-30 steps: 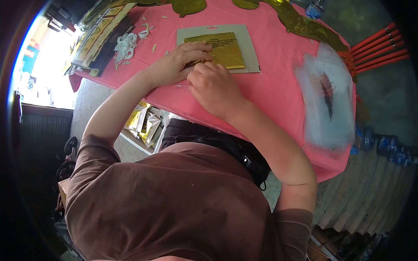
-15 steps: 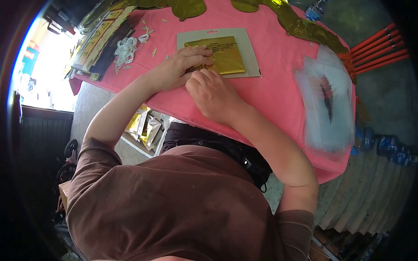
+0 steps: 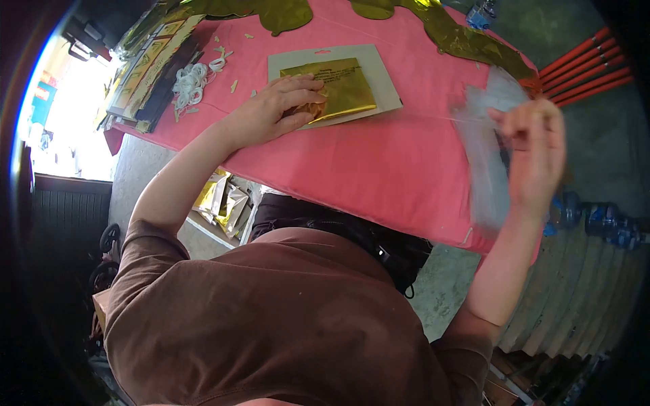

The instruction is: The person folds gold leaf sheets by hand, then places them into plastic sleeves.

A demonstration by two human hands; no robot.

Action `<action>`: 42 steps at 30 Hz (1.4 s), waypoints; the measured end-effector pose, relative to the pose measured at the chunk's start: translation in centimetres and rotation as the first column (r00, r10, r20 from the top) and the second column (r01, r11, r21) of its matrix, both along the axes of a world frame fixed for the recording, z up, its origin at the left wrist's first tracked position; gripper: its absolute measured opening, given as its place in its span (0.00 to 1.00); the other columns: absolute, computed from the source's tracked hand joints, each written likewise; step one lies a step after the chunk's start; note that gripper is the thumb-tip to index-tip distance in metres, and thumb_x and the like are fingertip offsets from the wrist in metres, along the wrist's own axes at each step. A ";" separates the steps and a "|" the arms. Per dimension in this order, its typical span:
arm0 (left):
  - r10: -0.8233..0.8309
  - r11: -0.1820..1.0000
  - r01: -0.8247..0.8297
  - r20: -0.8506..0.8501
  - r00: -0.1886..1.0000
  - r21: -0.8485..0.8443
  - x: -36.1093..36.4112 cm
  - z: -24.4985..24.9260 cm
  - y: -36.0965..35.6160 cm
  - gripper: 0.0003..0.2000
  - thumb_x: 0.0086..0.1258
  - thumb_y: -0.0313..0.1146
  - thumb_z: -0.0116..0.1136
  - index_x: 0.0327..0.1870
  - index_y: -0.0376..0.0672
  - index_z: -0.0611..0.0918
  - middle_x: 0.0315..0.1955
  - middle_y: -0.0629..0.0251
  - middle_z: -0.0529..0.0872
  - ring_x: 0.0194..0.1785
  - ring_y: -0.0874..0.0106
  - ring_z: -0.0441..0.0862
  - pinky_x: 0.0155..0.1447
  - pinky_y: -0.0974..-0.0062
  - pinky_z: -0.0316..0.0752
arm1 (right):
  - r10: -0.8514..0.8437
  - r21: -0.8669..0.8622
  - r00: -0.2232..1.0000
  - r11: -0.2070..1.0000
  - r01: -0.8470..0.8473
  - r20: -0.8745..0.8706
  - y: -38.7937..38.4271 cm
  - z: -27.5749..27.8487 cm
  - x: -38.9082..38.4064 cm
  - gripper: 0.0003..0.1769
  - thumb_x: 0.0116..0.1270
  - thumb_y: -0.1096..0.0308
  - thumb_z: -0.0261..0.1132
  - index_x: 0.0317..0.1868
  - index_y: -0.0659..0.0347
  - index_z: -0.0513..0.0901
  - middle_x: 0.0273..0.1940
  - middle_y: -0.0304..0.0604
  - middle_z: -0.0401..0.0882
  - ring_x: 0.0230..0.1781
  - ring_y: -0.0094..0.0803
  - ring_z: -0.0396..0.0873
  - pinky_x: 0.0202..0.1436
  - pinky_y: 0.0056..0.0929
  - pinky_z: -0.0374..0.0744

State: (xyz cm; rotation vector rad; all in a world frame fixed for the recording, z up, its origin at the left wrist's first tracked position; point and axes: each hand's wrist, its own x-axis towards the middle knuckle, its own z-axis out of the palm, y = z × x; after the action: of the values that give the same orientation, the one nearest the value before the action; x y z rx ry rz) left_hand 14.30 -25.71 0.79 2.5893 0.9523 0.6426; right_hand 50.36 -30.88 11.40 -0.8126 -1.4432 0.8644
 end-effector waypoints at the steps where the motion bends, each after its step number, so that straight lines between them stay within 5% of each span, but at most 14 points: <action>1: 0.002 1.000 -0.002 0.007 1.000 0.007 0.0 -0.1 0.0 0.15 0.68 0.34 0.55 0.55 0.43 0.77 0.62 0.56 0.72 0.68 0.57 0.65 0.70 0.59 0.59 | 0.023 0.027 0.999 0.999 -0.022 -0.042 -0.2 0.9 1.6 0.05 0.74 0.69 0.51 0.42 0.62 0.70 0.31 0.36 0.62 0.29 0.22 0.61 0.45 0.32 0.73; 3: -0.004 1.000 0.003 0.002 1.000 0.009 0.0 0.0 0.1 0.16 0.68 0.33 0.56 0.55 0.43 0.77 0.62 0.56 0.73 0.68 0.57 0.65 0.70 0.59 0.59 | -0.095 0.009 0.985 0.995 0.097 -0.144 -1.1 2.3 2.8 0.05 0.73 0.70 0.52 0.43 0.62 0.70 0.28 0.33 0.59 0.24 0.18 0.57 0.27 0.19 0.60; 4: -0.001 1.000 0.002 -0.004 1.000 0.010 0.0 0.0 0.1 0.16 0.67 0.33 0.56 0.55 0.43 0.77 0.62 0.56 0.73 0.68 0.57 0.66 0.70 0.59 0.60 | -0.100 0.010 0.985 0.995 0.103 -0.143 -1.6 2.3 3.1 0.05 0.73 0.70 0.52 0.43 0.62 0.70 0.28 0.33 0.59 0.24 0.18 0.57 0.27 0.19 0.60; 6: -0.020 1.000 0.020 0.004 1.000 0.007 -0.1 0.2 0.0 0.16 0.67 0.32 0.57 0.55 0.42 0.77 0.62 0.56 0.73 0.68 0.56 0.66 0.69 0.59 0.60 | -0.021 -0.161 0.999 0.987 0.027 0.043 -2.7 2.2 3.5 0.05 0.73 0.70 0.52 0.44 0.62 0.71 0.23 0.31 0.57 0.19 0.15 0.53 0.21 0.17 0.54; 8: -0.037 0.999 0.037 0.011 0.999 0.004 -0.4 0.4 -0.1 0.15 0.66 0.31 0.57 0.54 0.41 0.78 0.61 0.55 0.73 0.68 0.56 0.66 0.69 0.59 0.61 | -0.113 -0.258 0.985 0.955 0.144 0.131 -3.6 1.4 1.3 0.06 0.72 0.69 0.52 0.38 0.62 0.73 0.20 0.28 0.57 0.16 0.13 0.52 0.19 0.16 0.52; 10: -0.107 0.993 0.109 0.049 0.993 -0.050 -0.7 0.9 -0.3 0.15 0.63 0.28 0.59 0.52 0.40 0.80 0.61 0.55 0.73 0.67 0.55 0.67 0.68 0.59 0.63 | 0.069 -0.428 0.880 0.890 0.158 0.469 -4.1 -0.1 0.8 0.08 0.69 0.73 0.55 0.30 0.63 0.74 0.20 0.31 0.61 0.19 0.14 0.56 0.22 0.15 0.56; 13: -0.107 0.992 0.110 0.059 0.993 -0.057 -1.0 1.7 -1.7 0.15 0.60 0.27 0.62 0.49 0.39 0.81 0.60 0.55 0.74 0.65 0.54 0.69 0.66 0.60 0.65 | 0.169 -0.256 0.703 0.967 0.018 0.691 -3.8 -3.0 -0.4 0.07 0.62 0.79 0.58 0.26 0.65 0.73 0.24 0.33 0.66 0.21 0.16 0.60 0.25 0.16 0.59; 17: -0.144 0.990 0.144 0.107 0.984 0.006 -1.1 2.6 -3.4 0.16 0.57 0.29 0.64 0.48 0.39 0.81 0.57 0.56 0.76 0.63 0.55 0.71 0.65 0.60 0.66 | 0.153 -0.241 0.662 0.970 0.042 0.734 -4.3 -4.7 -2.4 0.05 0.56 0.83 0.60 0.30 0.66 0.73 0.28 0.35 0.70 0.22 0.18 0.61 0.27 0.19 0.62; 20: -0.127 0.984 0.132 0.045 0.991 -0.118 -1.1 3.7 -5.6 0.16 0.56 0.30 0.66 0.46 0.41 0.82 0.55 0.58 0.77 0.62 0.56 0.71 0.63 0.60 0.67 | 0.153 -0.318 0.693 0.941 0.115 0.705 -4.8 -5.2 -3.7 0.11 0.53 0.84 0.61 0.38 0.65 0.78 0.31 0.34 0.71 0.22 0.17 0.62 0.27 0.19 0.63; 22: -0.080 0.997 0.080 0.027 0.996 0.020 -1.3 3.5 -6.4 0.14 0.54 0.32 0.68 0.42 0.41 0.82 0.48 0.61 0.80 0.55 0.60 0.75 0.57 0.61 0.71 | 0.250 -0.342 0.703 0.939 -0.009 0.666 -4.9 -5.6 -3.8 0.21 0.53 0.83 0.62 0.49 0.60 0.80 0.32 0.35 0.72 0.22 0.17 0.61 0.27 0.18 0.64; 25: -0.091 0.992 0.098 0.079 0.993 -0.078 -1.9 3.2 -6.9 0.16 0.51 0.32 0.71 0.42 0.40 0.83 0.46 0.59 0.81 0.55 0.58 0.76 0.56 0.63 0.73 | 0.288 -0.285 0.636 0.952 -0.111 0.715 -4.7 -6.3 -3.6 0.27 0.52 0.82 0.64 0.55 0.57 0.79 0.33 0.35 0.72 0.23 0.17 0.62 0.26 0.18 0.64; 34: -0.081 0.995 0.078 0.044 0.996 0.067 -1.6 3.3 -8.5 0.12 0.52 0.27 0.69 0.39 0.39 0.82 0.46 0.59 0.82 0.52 0.58 0.79 0.54 0.64 0.76 | 0.280 -0.241 0.550 0.960 -0.144 0.786 -4.8 -5.8 -5.2 0.30 0.47 0.73 0.73 0.55 0.57 0.79 0.40 0.38 0.72 0.29 0.25 0.72 0.33 0.23 0.72; 42: 0.003 0.999 0.004 0.210 0.978 -0.035 -1.8 2.5 -9.0 0.05 0.58 0.23 0.63 0.34 0.37 0.81 0.41 0.58 0.82 0.46 0.61 0.81 0.46 0.68 0.78 | 0.226 -0.126 0.612 0.971 -0.203 0.757 -4.4 -6.9 -6.2 0.26 0.49 0.74 0.72 0.52 0.58 0.80 0.46 0.39 0.74 0.40 0.28 0.77 0.39 0.25 0.75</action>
State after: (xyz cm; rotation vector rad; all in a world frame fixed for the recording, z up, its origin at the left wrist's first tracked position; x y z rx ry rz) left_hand 12.51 -34.75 3.32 2.4318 0.8861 0.8716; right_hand 44.17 -35.25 4.51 -1.1204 -2.3391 0.7335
